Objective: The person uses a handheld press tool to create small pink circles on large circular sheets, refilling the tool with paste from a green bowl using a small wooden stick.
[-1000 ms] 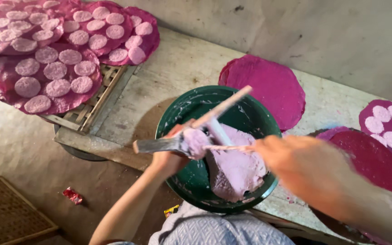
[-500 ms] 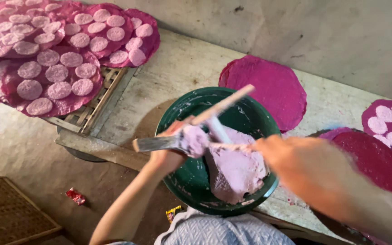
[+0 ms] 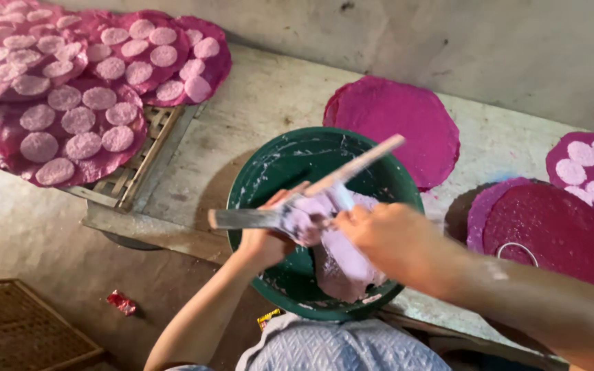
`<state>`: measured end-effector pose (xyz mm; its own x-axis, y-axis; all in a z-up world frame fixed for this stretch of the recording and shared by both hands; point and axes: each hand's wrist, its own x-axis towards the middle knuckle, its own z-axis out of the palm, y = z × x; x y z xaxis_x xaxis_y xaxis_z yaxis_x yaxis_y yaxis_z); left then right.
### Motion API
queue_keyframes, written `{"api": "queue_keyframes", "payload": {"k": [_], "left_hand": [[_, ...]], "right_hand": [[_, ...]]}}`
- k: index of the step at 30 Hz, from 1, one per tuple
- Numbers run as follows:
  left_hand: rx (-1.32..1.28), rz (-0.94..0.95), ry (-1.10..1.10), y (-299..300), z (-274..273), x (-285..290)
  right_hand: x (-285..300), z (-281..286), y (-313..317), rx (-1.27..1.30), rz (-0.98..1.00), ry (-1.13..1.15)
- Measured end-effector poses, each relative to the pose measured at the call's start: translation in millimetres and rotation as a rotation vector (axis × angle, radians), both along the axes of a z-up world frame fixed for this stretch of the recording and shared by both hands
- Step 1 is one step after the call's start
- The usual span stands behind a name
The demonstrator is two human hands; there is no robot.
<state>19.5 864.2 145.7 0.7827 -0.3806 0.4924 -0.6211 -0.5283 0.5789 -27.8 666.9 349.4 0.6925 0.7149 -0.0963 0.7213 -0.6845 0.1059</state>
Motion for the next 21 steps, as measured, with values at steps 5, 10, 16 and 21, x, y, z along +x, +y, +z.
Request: {"api": "queue_keyframes", "payload": {"k": [5, 10, 16, 21], "left_hand": [[0.203, 0.276, -0.003, 20, 41, 0], [0.188, 0.201, 0.118, -1, 57, -1], [0.102, 0.131, 0.181, -23, 32, -9], [-0.234, 0.105, 0.149, -2, 24, 6]], "right_hand": [[-5, 7, -69, -0.113, -0.402, 0.150], [0, 2, -60, -0.131, -0.351, 0.148], [-1, -32, -13, -0.132, 0.033, -0.140], [-19, -34, -88, 0.032, -0.420, 0.090]]}}
